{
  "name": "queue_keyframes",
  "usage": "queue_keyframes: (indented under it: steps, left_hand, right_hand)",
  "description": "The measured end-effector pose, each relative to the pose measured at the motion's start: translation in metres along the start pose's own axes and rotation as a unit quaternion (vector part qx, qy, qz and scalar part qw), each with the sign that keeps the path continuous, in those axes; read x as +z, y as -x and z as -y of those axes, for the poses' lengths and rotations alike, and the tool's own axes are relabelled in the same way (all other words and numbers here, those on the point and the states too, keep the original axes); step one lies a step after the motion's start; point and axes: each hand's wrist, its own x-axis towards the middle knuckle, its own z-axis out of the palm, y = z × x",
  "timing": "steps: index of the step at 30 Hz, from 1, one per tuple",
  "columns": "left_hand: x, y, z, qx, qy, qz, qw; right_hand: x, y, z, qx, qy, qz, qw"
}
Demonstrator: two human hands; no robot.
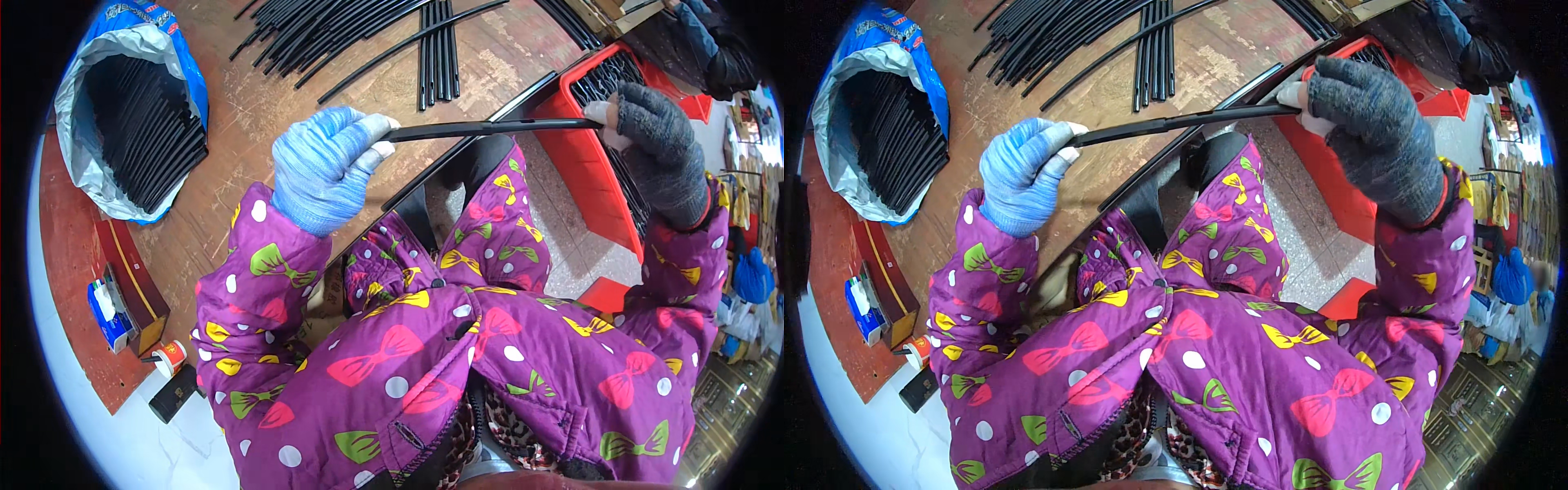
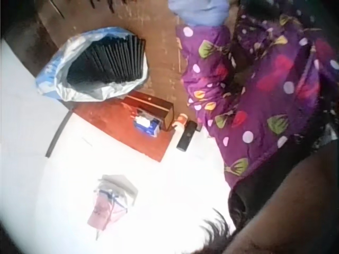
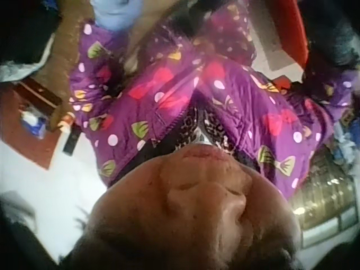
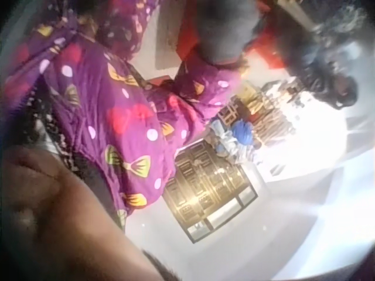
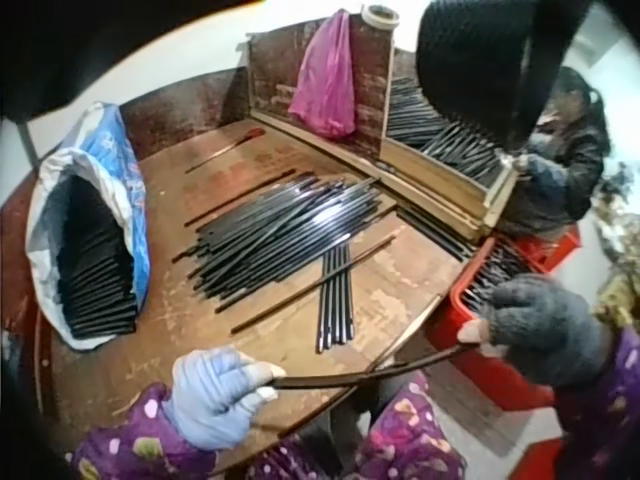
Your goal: Manually fitting small white caps onto the ends of long black tubes at a workbench.
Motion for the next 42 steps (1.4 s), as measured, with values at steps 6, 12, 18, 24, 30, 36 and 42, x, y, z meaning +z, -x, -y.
queue_keyframes:
  steps: [6,12,18,24,30,36,42]
  left_hand:
    - [0.006,0.004,-0.006,0.013,-0.054,0.024,0.998]
    - [0.012,0.011,-0.004,-0.054,0.037,0.022,0.998]
    - [0.017,0.02,-0.004,-0.138,0.125,-0.052,0.981]
    - [0.019,0.018,-0.005,-0.232,0.17,-0.029,0.957]
    - [0.019,0.02,-0.004,-0.295,0.202,0.0,0.934]
    - [0.021,0.025,-0.01,-0.347,0.223,0.017,0.911]
    - [0.02,0.026,-0.016,-0.34,0.222,0.016,0.914]
  right_hand:
    - [-0.006,0.002,-0.009,0.018,-0.077,0.034,0.996]
    - [-0.003,-0.006,-0.004,0.073,-0.13,0.071,0.986]
    - [-0.001,-0.016,0.009,-0.001,0.101,0.052,0.993]
    - [0.021,0.003,-0.014,0.063,-0.133,-0.013,0.989]
    - [0.046,-0.008,-0.008,0.273,-0.565,-0.069,0.776]
    - [0.074,-0.021,-0.003,0.247,-0.719,-0.179,0.624]
    - [0.082,-0.028,0.015,0.245,-0.742,-0.21,0.587]
